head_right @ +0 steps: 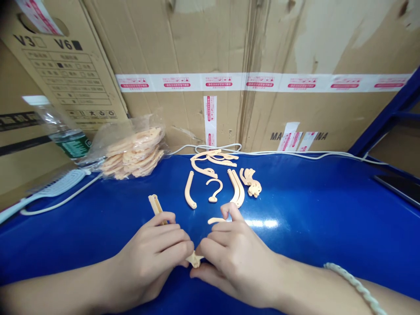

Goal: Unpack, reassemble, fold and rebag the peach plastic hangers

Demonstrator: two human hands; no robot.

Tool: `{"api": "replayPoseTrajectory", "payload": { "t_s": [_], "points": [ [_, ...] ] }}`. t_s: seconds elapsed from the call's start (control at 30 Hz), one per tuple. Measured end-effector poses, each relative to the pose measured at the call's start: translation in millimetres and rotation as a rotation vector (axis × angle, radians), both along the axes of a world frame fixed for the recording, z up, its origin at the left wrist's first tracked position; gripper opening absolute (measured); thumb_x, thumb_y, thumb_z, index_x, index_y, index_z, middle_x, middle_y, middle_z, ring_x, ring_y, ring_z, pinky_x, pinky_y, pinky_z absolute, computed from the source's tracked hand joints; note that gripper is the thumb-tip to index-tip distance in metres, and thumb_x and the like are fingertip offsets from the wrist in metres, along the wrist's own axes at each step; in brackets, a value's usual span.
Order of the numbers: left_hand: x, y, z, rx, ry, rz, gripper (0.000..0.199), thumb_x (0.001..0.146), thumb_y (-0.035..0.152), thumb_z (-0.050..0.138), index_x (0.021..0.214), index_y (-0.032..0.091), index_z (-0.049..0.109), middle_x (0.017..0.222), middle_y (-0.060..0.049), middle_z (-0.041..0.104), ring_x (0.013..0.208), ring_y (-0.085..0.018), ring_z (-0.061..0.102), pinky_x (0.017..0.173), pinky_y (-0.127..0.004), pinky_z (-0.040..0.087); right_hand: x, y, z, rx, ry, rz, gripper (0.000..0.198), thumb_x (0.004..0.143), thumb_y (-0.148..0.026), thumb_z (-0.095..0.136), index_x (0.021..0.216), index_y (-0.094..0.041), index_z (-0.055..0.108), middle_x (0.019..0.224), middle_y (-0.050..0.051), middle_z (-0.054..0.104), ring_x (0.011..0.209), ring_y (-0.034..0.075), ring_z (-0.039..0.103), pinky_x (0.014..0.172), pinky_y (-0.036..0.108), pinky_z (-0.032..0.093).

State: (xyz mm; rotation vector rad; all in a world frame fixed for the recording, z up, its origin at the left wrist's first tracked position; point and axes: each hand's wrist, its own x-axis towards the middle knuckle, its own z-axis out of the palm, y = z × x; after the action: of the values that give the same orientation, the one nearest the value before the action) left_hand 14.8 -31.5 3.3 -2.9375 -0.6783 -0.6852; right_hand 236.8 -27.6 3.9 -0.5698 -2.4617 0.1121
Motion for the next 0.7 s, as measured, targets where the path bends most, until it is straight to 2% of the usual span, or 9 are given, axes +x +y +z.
{"api": "replayPoseTrajectory", "payload": {
  "t_s": [0.1, 0.2, 0.3, 0.4, 0.53, 0.63, 0.7],
  "points": [
    [0, 0, 1.7, 0.015, -0.023, -0.006, 0.021, 0.086, 0.005, 0.039, 0.080, 0.019, 0.054, 0.071, -0.004, 0.066, 0.060, -0.017, 0.052, 0.071, -0.035, 0.035, -1, -3, 1, 0.004, 0.002, 0.005, 0.022, 0.098, -0.028, 0.052, 0.081, -0.018, 0.062, 0.062, -0.003, 0.059, 0.057, 0.012, 0.052, 0.095, 0.041, 0.027],
    [-3, 0, 3.2, 0.083, -0.029, -0.015, 0.023, 0.087, 0.006, 0.039, 0.082, 0.019, 0.058, 0.072, -0.004, 0.069, 0.060, -0.017, 0.054, 0.075, -0.036, 0.039, -1, -2, 3, -0.081, 0.068, -0.001, 0.022, 0.096, -0.033, 0.056, 0.081, -0.019, 0.063, 0.062, -0.003, 0.062, 0.056, 0.011, 0.055, 0.090, 0.037, 0.032],
    [-10, 5, 5.2, 0.109, -0.047, 0.001, 0.028, 0.088, 0.005, 0.040, 0.087, 0.022, 0.062, 0.080, -0.004, 0.073, 0.065, -0.017, 0.060, 0.089, -0.038, 0.042, 3, 6, 7, -0.164, 0.161, -0.069, 0.022, 0.091, -0.038, 0.064, 0.078, -0.020, 0.064, 0.055, -0.007, 0.058, 0.048, 0.008, 0.049, 0.076, 0.031, 0.037],
    [-18, 19, 7.7, 0.008, -0.089, 0.058, 0.033, 0.089, 0.004, 0.038, 0.087, 0.024, 0.064, 0.080, -0.002, 0.074, 0.070, -0.015, 0.065, 0.107, -0.041, 0.035, 7, 16, 10, -0.151, 0.187, -0.149, 0.019, 0.089, -0.035, 0.066, 0.077, -0.020, 0.066, 0.054, -0.006, 0.054, 0.048, 0.009, 0.046, 0.066, 0.030, 0.036],
    [-31, 47, 8.8, -0.031, -0.117, 0.112, 0.035, 0.088, 0.002, 0.038, 0.094, 0.023, 0.066, 0.087, -0.002, 0.075, 0.087, -0.017, 0.069, 0.117, -0.049, 0.022, 7, 22, 11, -0.180, 0.249, -0.133, 0.010, 0.089, -0.030, 0.066, 0.086, -0.021, 0.066, 0.063, -0.003, 0.060, 0.065, 0.014, 0.054, 0.073, 0.033, 0.039],
    [-37, 64, 7.3, -0.033, -0.157, 0.151, 0.029, 0.091, 0.007, 0.043, 0.102, 0.020, 0.067, 0.099, -0.007, 0.074, 0.104, -0.023, 0.066, 0.113, -0.055, 0.028, 6, 25, 11, -0.171, 0.268, -0.127, 0.005, 0.088, -0.026, 0.067, 0.088, -0.021, 0.065, 0.073, -0.001, 0.065, 0.075, 0.016, 0.057, 0.081, 0.036, 0.040],
    [-38, 70, 5.8, -0.072, -0.187, 0.159, 0.025, 0.092, 0.012, 0.047, 0.103, 0.020, 0.068, 0.105, -0.009, 0.073, 0.111, -0.026, 0.062, 0.107, -0.053, 0.037, 7, 29, 11, -0.154, 0.268, -0.153, 0.003, 0.088, -0.024, 0.067, 0.089, -0.021, 0.065, 0.080, 0.000, 0.067, 0.080, 0.017, 0.058, 0.083, 0.037, 0.041]
  ]
}}
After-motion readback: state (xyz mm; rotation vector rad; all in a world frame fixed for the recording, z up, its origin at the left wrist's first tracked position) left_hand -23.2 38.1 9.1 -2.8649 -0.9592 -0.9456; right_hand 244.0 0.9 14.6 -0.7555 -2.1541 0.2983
